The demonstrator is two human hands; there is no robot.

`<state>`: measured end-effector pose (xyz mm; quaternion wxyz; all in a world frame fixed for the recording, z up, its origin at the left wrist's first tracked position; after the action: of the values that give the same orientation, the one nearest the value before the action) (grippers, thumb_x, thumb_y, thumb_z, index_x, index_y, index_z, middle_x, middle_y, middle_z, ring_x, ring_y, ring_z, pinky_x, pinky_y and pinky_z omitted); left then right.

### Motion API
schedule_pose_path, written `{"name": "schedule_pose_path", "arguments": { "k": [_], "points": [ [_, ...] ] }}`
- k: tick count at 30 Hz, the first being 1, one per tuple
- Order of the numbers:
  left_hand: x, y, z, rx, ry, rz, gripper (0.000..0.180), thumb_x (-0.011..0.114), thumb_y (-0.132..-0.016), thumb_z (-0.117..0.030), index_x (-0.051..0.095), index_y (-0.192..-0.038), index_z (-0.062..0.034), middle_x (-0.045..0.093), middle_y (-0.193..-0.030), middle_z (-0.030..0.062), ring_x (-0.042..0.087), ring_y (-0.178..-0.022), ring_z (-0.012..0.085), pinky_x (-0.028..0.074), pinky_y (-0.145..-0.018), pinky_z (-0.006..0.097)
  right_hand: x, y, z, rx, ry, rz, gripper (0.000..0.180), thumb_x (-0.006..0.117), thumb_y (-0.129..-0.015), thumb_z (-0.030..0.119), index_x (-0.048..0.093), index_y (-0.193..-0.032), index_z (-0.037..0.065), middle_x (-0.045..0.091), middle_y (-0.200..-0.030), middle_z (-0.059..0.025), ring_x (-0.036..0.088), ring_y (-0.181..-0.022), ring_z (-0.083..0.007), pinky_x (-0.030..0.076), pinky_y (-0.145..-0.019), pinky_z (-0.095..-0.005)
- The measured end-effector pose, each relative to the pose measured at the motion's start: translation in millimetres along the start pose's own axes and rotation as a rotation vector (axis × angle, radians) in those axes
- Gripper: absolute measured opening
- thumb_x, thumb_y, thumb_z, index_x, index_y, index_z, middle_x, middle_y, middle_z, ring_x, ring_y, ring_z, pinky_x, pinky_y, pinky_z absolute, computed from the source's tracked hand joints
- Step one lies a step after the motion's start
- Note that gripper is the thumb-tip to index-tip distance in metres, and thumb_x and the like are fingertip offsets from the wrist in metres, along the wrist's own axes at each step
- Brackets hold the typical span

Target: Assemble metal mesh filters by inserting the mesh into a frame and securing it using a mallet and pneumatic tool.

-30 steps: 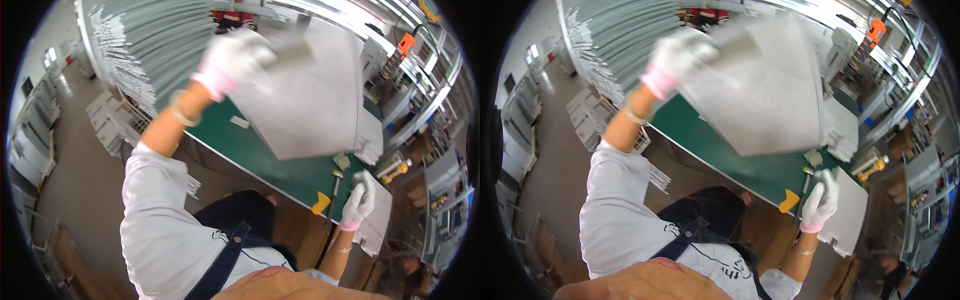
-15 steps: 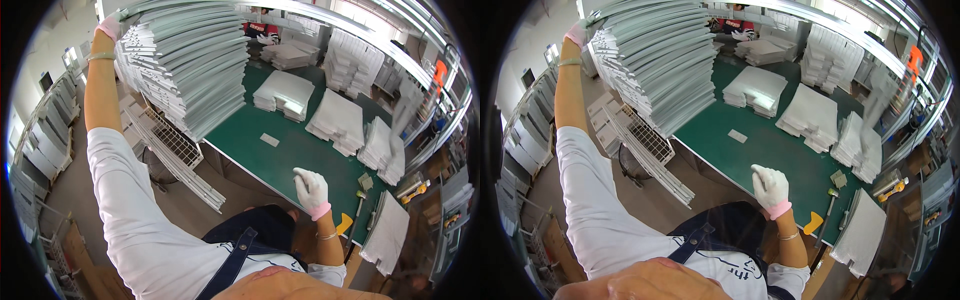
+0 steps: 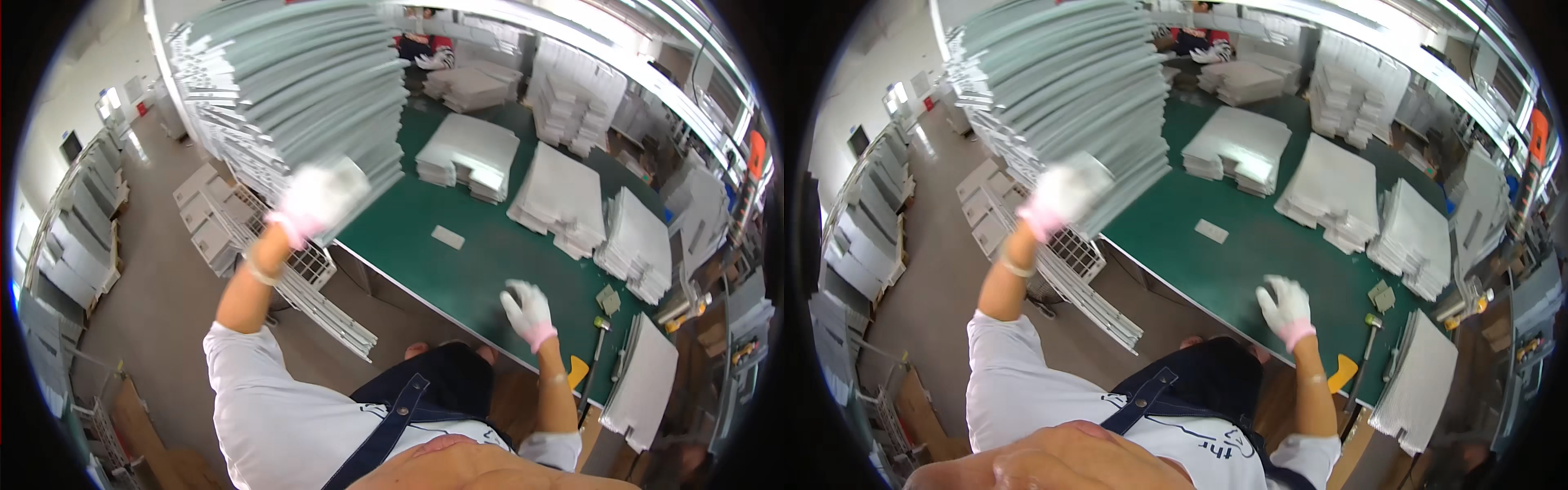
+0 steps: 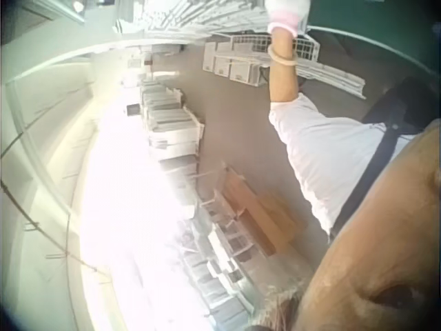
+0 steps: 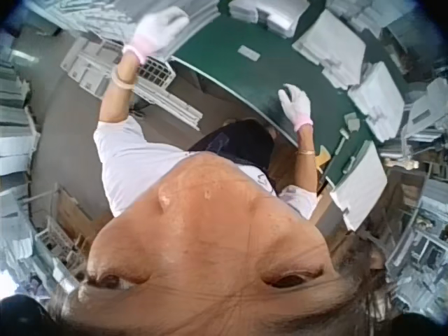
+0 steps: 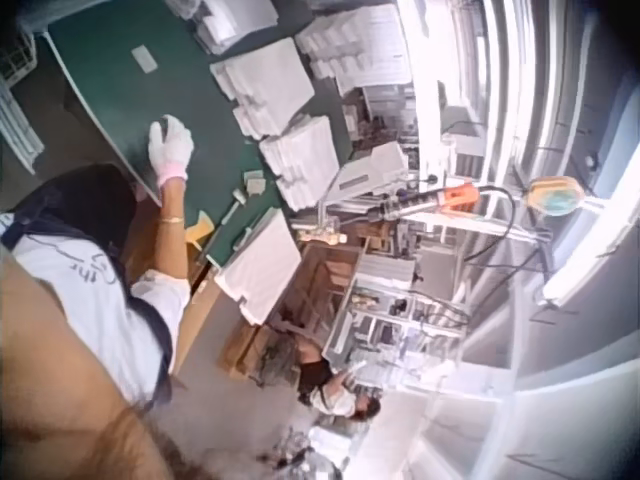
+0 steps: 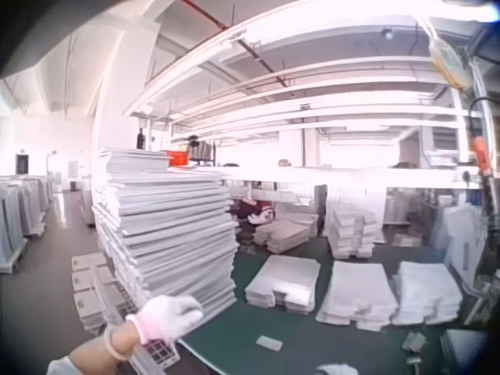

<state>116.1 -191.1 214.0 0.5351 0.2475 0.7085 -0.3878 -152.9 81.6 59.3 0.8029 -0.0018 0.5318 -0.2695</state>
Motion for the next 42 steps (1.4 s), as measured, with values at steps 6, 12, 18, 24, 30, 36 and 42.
{"name": "schedule_pose_path", "arguments": {
  "k": [6, 12, 18, 24, 30, 36, 42],
  "points": [
    [154, -94, 18, -0.186, 0.469, -0.076, 0.050, 0.059, -0.080, -0.023, 0.048, -0.125, -0.0075, 0.056, -0.121, 0.0142, 0.053, -0.113, 0.0298, 0.040, -0.097, 0.037, 1, -118, -3, -0.052, 0.241, -0.129, 0.056, 0.056, -0.081, 0.046, 0.050, -0.123, 0.010, 0.053, -0.123, -0.0127, 0.047, -0.112, -0.0319, 0.036, -0.096, -0.0440],
    [220, -199, 39, -0.301, 0.334, -0.094, 0.042, 0.050, -0.082, -0.022, 0.050, -0.123, -0.0096, 0.054, -0.124, 0.0148, 0.051, -0.113, 0.0330, 0.040, -0.097, 0.039, 33, -232, -12, 0.020, 0.404, -0.065, 0.049, 0.053, -0.082, 0.046, 0.055, -0.118, 0.012, 0.057, -0.117, -0.0084, 0.051, -0.108, -0.0280, 0.043, -0.088, -0.0402],
    [234, -253, 31, -0.326, 0.295, -0.053, 0.041, 0.042, -0.083, -0.012, 0.053, -0.122, -0.0143, 0.054, -0.125, 0.0121, 0.051, -0.115, 0.0315, 0.040, -0.098, 0.038, 66, -277, -30, 0.075, 0.445, -0.019, 0.052, 0.057, -0.079, 0.050, 0.056, -0.117, 0.014, 0.057, -0.118, -0.0069, 0.051, -0.108, -0.0271, 0.043, -0.083, -0.0395],
    [239, -291, 60, -0.382, 0.401, -0.028, 0.041, 0.047, -0.082, -0.015, 0.055, -0.122, -0.0152, 0.056, -0.123, 0.0129, 0.052, -0.115, 0.0319, 0.040, -0.099, 0.036, 80, -304, -44, 0.043, 0.404, 0.028, 0.039, 0.056, -0.083, 0.042, 0.058, -0.109, 0.012, 0.065, -0.097, -0.0119, 0.062, -0.088, -0.0306, 0.044, -0.080, -0.0411],
    [262, -317, 78, -0.284, 0.436, 0.258, 0.053, 0.047, -0.090, -0.035, 0.043, -0.131, -0.0016, 0.048, -0.132, 0.0156, 0.046, -0.122, 0.0324, 0.035, -0.102, 0.036, 79, -304, -39, -0.018, 0.426, 0.001, 0.048, 0.061, -0.078, 0.045, 0.059, -0.116, 0.015, 0.065, -0.101, -0.0087, 0.058, -0.094, -0.0325, 0.046, -0.084, -0.0403],
    [260, -325, 62, 0.000, 0.267, 0.258, 0.047, 0.040, -0.093, -0.037, 0.054, -0.120, -0.0005, 0.051, -0.128, 0.0170, 0.044, -0.122, 0.0299, 0.032, -0.104, 0.034, 73, -300, -48, 0.077, 0.249, -0.024, 0.048, 0.064, -0.074, 0.045, 0.062, -0.112, 0.016, 0.065, -0.096, -0.0154, 0.059, -0.094, -0.0332, 0.048, -0.081, -0.0424],
    [255, -318, 40, -0.394, 0.505, 0.322, 0.052, 0.050, -0.089, -0.037, 0.050, -0.125, 0.0012, 0.049, -0.130, 0.0175, 0.046, -0.121, 0.0324, 0.035, -0.101, 0.036, 79, -288, -55, 0.078, 0.260, -0.104, 0.048, 0.063, -0.077, 0.043, 0.058, -0.116, 0.014, 0.065, -0.100, -0.0128, 0.059, -0.092, -0.0330, 0.047, -0.079, -0.0443]
  ]
}}
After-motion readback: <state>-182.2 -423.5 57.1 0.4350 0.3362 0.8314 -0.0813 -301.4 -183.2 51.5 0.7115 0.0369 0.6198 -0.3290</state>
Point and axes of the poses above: each hand's wrist, its own y-axis away from the middle knuckle, its own x-axis out of the palm, z = x × y, the point moved 4 cm from there along -y, towards the middle knuckle
